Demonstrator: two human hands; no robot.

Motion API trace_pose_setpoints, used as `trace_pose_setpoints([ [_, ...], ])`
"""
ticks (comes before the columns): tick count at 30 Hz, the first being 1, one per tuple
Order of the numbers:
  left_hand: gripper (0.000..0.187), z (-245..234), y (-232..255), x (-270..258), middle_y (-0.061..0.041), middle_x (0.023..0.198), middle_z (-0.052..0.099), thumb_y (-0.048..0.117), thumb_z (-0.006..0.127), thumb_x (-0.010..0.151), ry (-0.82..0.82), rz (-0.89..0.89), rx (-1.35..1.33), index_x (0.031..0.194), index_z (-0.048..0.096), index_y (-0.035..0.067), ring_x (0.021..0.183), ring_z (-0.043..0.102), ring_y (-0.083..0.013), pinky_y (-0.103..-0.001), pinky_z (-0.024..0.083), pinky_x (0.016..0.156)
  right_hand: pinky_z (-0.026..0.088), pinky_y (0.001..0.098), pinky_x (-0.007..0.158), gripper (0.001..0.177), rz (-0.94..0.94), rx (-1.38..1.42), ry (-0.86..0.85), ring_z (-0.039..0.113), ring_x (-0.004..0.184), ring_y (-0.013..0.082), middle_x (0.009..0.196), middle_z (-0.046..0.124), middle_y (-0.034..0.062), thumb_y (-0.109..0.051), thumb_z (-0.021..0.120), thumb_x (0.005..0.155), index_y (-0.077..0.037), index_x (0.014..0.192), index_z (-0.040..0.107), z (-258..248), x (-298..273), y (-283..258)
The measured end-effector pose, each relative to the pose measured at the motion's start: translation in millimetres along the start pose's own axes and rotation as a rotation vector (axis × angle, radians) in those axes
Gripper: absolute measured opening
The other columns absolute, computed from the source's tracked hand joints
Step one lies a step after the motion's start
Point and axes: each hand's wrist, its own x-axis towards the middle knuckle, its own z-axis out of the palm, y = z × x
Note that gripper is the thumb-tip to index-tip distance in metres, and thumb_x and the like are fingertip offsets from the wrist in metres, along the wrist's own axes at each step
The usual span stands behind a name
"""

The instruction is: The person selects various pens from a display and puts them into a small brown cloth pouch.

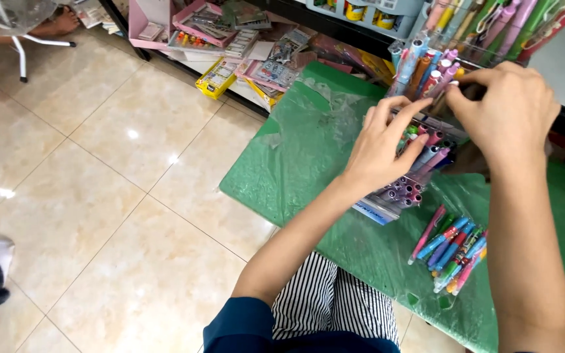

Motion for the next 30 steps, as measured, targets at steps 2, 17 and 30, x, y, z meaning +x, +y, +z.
trace_pose_setpoints([
  [2, 0.054, -1.7, -2.7, -2.1, -0.011, 0.131, 0.051, 0.022, 0.071, 0.097, 0.009, 0.006, 0.007, 0.147, 0.053, 0.017, 0.117, 0.052, -0.0302, -0.038, 0.047, 0.105, 0.053, 0.0408, 0.068, 0.018, -0.049, -0.001, -0.014, 0.068, 0.084, 0.0297, 0.088, 0.071, 0.0056, -0.033, 0.080, 0.088, -0.017, 0.096, 0.083, 1.4, 5.7, -1.7],
  [17, 0.040, -102.8, -1.9, -28.0, -0.007, 0.132, 0.055, 0.025, 0.070, 0.103, 0.140, -0.002, -0.025, 0.140, 0.057, 0.016, 0.126, 0.055, -0.0237, -0.035, 0.044, 0.114, 0.051, 0.0266, 0.081, 0.023, 0.275, 0.850, -0.064, 0.062, 0.090, 0.0106, 0.100, 0.066, 0.0011, -0.026, 0.060, 0.115, -0.006, 0.123, 0.068, -8.6, 8.1, -38.6],
  [30, 0.021, -216.8, -40.3, -127.8, -0.005, 0.073, 0.049, 0.019, 0.046, 0.112, 0.212, -0.416, -0.134, 0.123, 0.060, 0.007, 0.065, 0.049, -0.0134, -0.030, 0.042, 0.063, 0.049, 0.0288, 0.066, 0.017, 0.090, 1.337, -0.173, 0.064, 0.073, 0.0125, 0.088, 0.067, 0.0045, -0.019, 0.074, 0.103, -0.003, 0.104, 0.075, 50.4, -26.5, -268.3],
])
